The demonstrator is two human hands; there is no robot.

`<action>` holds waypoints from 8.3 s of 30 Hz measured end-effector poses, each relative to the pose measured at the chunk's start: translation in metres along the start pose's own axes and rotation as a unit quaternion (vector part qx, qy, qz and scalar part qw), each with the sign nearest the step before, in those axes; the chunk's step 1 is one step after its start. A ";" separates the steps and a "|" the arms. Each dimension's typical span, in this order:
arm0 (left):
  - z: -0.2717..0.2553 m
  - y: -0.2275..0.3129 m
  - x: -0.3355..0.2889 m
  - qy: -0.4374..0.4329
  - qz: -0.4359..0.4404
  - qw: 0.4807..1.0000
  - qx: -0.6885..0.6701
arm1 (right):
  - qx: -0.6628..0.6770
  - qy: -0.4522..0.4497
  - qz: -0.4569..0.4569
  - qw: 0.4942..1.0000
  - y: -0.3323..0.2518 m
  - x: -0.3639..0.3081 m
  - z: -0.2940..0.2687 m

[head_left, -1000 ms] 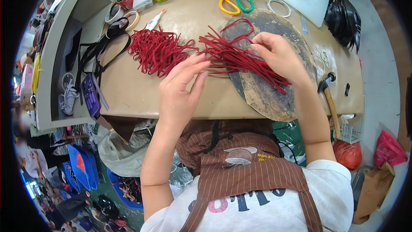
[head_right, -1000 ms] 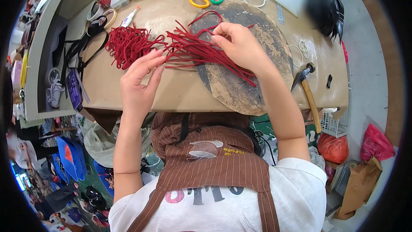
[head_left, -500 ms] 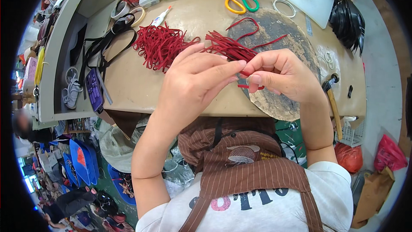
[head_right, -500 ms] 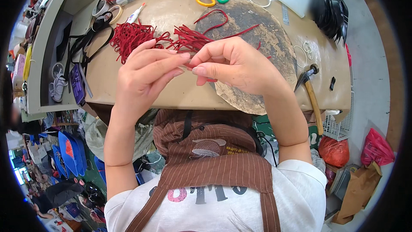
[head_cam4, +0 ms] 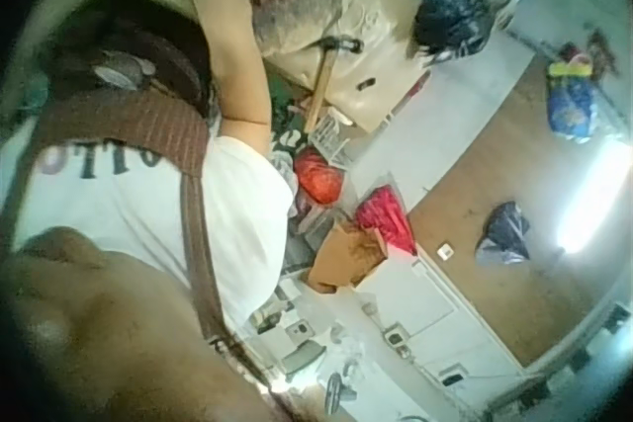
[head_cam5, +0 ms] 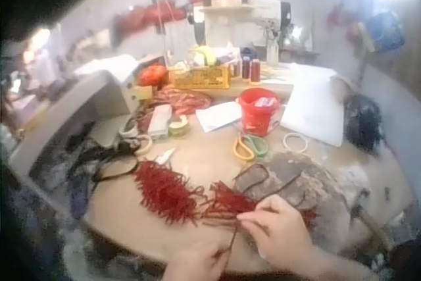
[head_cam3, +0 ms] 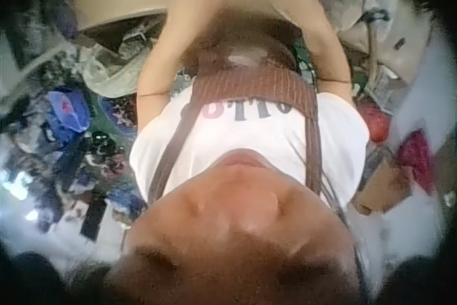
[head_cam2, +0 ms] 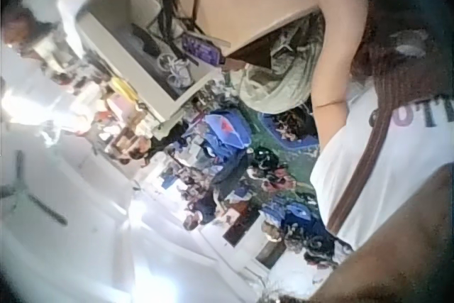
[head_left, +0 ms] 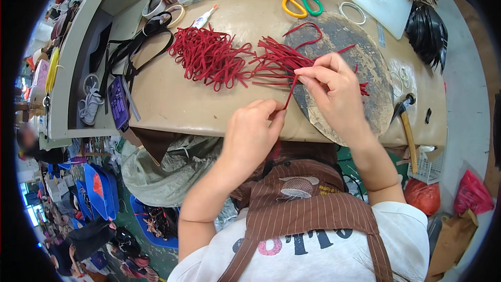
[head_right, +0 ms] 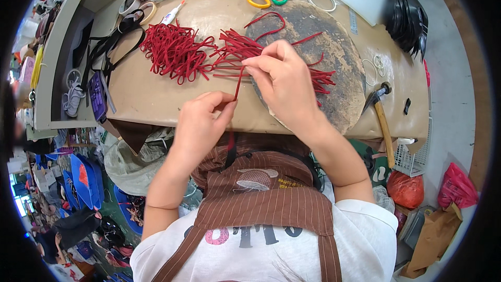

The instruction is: Knotting or grouping red laces at a manufacturing workbench.

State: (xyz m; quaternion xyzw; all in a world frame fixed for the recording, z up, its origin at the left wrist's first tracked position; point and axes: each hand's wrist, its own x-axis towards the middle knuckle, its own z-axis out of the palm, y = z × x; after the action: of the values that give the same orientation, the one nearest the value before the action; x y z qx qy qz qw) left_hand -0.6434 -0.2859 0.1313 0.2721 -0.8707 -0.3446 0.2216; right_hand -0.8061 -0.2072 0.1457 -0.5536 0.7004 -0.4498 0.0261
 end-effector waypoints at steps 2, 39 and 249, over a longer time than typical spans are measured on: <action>0.011 -0.001 0.001 0.030 -0.022 0.999 -0.021 | 0.057 -0.001 0.045 0.997 0.000 -0.005 0.014; 0.007 -0.042 -0.024 -0.072 -0.232 0.910 -0.337 | 0.424 -0.188 0.202 0.863 -0.004 -0.006 0.049; 0.044 -0.003 0.015 0.100 -0.006 0.901 -0.421 | 0.367 -0.096 0.211 0.901 0.009 -0.050 -0.013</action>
State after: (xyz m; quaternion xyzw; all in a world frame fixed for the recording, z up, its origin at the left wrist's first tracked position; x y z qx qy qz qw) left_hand -0.6791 -0.2762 0.1027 0.1914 -0.6158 -0.6514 0.3999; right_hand -0.8005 -0.1601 0.1245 -0.3846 0.5806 -0.6031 0.3890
